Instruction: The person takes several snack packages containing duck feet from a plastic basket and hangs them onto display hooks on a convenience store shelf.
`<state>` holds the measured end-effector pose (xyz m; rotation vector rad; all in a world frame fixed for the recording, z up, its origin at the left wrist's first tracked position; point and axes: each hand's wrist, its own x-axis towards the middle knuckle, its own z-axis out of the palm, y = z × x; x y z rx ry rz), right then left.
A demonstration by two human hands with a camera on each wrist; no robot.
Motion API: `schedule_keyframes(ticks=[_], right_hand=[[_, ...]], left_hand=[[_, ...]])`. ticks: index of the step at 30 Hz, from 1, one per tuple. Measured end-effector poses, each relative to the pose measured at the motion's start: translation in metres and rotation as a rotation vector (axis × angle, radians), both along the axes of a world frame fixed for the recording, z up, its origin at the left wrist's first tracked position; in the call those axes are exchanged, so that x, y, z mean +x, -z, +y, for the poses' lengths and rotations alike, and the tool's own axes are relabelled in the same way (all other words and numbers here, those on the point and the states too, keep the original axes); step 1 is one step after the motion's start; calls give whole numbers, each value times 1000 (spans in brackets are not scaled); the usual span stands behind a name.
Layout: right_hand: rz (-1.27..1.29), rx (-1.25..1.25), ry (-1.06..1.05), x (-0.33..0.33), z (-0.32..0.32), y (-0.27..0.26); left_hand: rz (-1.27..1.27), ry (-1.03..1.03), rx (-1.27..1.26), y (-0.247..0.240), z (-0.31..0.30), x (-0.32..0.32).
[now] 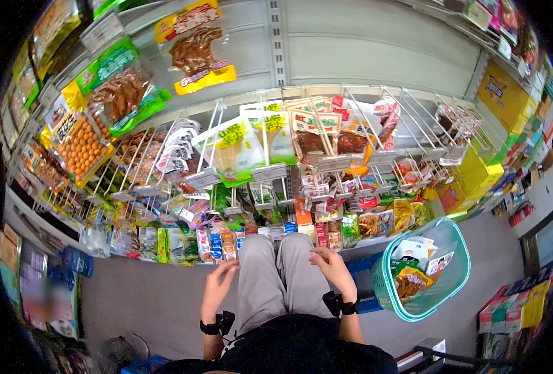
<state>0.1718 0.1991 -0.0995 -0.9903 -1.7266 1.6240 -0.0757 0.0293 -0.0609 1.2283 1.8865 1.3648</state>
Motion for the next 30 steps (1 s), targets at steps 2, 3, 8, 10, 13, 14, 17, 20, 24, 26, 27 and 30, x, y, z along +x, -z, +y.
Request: schedule_keyframes(ticks=[2, 3, 8, 10, 13, 14, 17, 20, 24, 26, 27, 30], right_hand=[[-10, 49, 21, 7, 3, 4], [-31, 88, 30, 11, 0, 7], [-68, 229, 25, 16, 2, -2], [-48, 226, 41, 19, 3, -10], [-32, 245, 141, 32, 0, -28], [-40, 226, 174, 39, -1, -29], [-66, 251, 214, 63, -1, -28], [-53, 188, 296, 89, -10, -36], [-137, 132, 355, 134, -23, -31], [-146, 92, 468, 158, -33, -39], [-166, 95, 534, 172, -37, -38], [-423, 205, 719, 214, -42, -40]], left_hand=[[-6, -7, -27, 3, -2, 1], [3, 35, -55, 5, -3, -1], [-39, 18, -60, 19, -2, -2], [-121, -39, -17, 23, -1, 2], [-115, 24, -40, 11, 8, 13], [-114, 53, -27, 13, 11, 15], [-88, 142, -40, 8, 26, 26], [-50, 213, -33, -3, 41, 44], [-23, 303, -26, -8, 61, 67], [-68, 363, -7, -7, 69, 78], [-66, 373, -11, -6, 71, 80], [-57, 426, -41, -4, 77, 84]])
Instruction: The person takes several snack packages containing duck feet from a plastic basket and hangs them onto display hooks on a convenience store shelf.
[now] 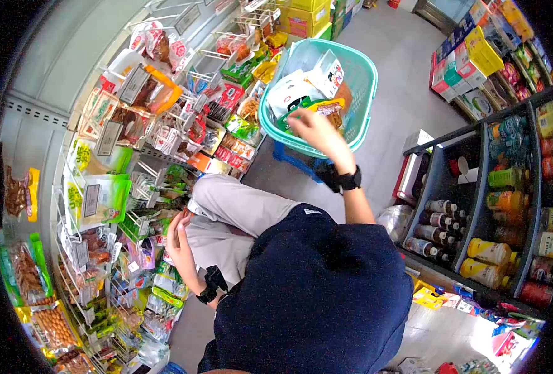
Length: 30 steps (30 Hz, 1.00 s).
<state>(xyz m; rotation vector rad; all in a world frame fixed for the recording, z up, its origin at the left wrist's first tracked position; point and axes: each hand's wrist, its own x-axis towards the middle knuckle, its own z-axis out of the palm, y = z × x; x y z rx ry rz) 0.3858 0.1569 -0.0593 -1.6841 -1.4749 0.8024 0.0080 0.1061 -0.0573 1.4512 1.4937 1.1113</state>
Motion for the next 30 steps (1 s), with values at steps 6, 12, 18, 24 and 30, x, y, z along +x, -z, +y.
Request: schedule_keyframes(ticks=[6, 12, 18, 24, 30], right_hand=[[-203, 17, 113, 80, 19, 0], [-378, -281, 118, 152, 67, 34], [-410, -570, -15, 173, 92, 76], [-214, -746, 68, 192, 108, 131], [-494, -724, 36, 191, 118, 146]], left_hand=[[82, -40, 12, 6, -1, -22], [81, -96, -12, 18, -9, -45], [42, -198, 3, 26, -22, -73], [57, -209, -30, 30, -26, -78], [60, -200, 10, 25, -19, -66]])
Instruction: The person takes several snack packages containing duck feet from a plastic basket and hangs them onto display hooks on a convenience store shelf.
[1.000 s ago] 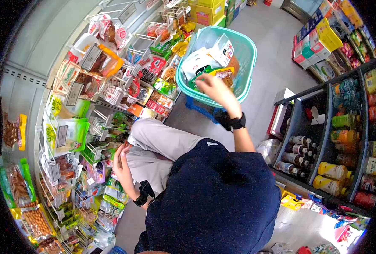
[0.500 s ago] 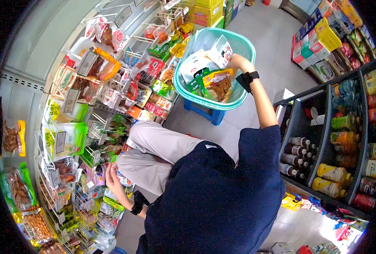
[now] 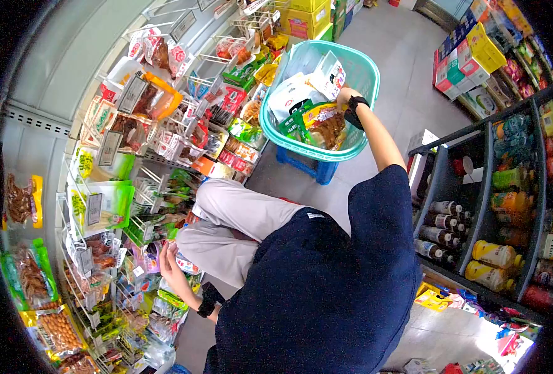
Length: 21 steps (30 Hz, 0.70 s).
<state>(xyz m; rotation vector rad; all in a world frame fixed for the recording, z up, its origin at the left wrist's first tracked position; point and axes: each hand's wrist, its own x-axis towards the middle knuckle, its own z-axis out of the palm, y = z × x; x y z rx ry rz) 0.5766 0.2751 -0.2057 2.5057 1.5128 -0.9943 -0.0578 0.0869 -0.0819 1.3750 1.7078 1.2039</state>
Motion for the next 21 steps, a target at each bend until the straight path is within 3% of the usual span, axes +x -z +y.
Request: schedule_keyframes(ticks=[2, 7, 11, 13, 17, 20, 21], right_hand=[[-94, 114, -129, 28, 14, 46], [-9, -12, -70, 20, 11, 1], [-18, 87, 9, 9, 4, -57], [-82, 313, -86, 11, -2, -75], [-32, 481, -133, 7, -9, -114], [9, 884, -153, -23, -30, -157], [9, 884, -153, -35, -36, -168]], left_hand=[[-10, 1, 6, 0, 4, 3], [-22, 33, 28, 1, 5, 3], [-12, 47, 14, 1, 4, 3], [-12, 46, 3, 4, 2, -3], [7, -17, 7, 1, -3, -11], [0, -32, 4, 2, -6, -13], [1, -38, 8, 2, -5, -14]])
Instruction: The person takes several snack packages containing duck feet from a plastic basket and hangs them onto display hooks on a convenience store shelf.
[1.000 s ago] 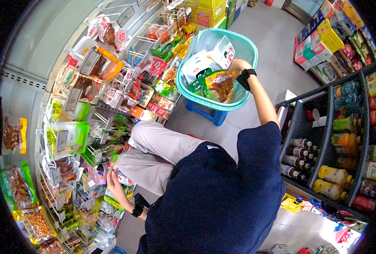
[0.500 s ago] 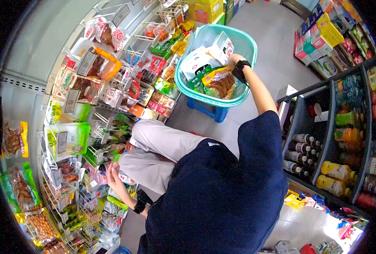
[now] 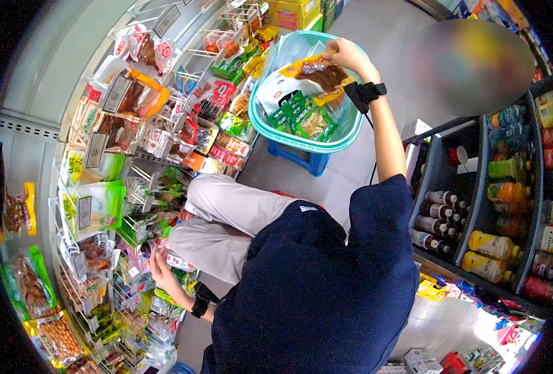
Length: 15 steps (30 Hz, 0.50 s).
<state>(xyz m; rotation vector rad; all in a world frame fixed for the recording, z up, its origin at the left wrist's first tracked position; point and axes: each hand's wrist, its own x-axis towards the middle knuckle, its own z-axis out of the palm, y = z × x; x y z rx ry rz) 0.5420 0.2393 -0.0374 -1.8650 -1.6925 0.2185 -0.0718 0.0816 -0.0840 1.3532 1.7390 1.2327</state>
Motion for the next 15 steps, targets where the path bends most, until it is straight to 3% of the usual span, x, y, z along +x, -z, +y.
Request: schedule_keyframes(ticks=[7, 11, 15], right_hand=[[107, 303, 67, -49, -11, -37], [375, 409, -102, -93, -21, -65], [532, 379, -232, -123, -27, -85]], left_hand=[[16, -18, 2, -15, 6, 15], [-6, -4, 4, -20, -2, 30], [-28, 190, 31, -43, 25, 78]])
